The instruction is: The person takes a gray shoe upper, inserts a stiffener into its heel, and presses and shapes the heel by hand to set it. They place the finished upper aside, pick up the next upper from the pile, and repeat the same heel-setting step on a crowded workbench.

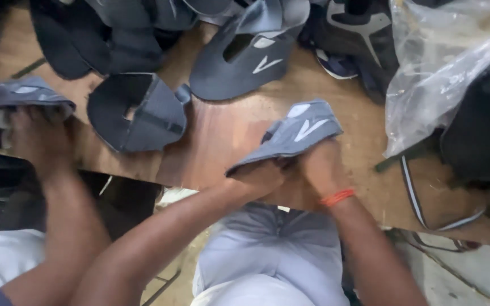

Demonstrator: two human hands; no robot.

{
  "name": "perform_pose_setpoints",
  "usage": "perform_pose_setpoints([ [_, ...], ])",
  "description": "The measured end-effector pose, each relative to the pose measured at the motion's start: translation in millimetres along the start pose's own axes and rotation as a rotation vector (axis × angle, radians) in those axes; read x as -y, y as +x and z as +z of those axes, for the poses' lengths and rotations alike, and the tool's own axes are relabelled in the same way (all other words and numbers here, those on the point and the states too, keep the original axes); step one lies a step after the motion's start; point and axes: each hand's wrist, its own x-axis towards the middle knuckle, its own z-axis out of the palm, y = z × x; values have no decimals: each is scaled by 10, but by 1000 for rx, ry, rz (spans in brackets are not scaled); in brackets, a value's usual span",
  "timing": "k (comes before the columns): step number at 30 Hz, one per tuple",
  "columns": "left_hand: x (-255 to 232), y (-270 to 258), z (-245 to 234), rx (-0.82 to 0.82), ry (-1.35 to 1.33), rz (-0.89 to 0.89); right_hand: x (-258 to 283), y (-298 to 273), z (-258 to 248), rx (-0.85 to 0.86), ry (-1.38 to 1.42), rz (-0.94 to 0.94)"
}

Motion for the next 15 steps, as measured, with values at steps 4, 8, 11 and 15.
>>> perform_pose_setpoints([
  [4, -158, -16, -93, 156, 380, 145, -40, -14, 118, -168, -51, -128],
  [8, -154, -16, 96, -124, 405, 148, -100, -32, 66, -143, -3, -194],
  [11, -218, 25, 148, -147, 291, 73, -115, -82, 164, -58, 45, -5],
  [15, -220, 41, 124, 39, 248, -17, -107, -96, 260, -132, 37, 85],
])
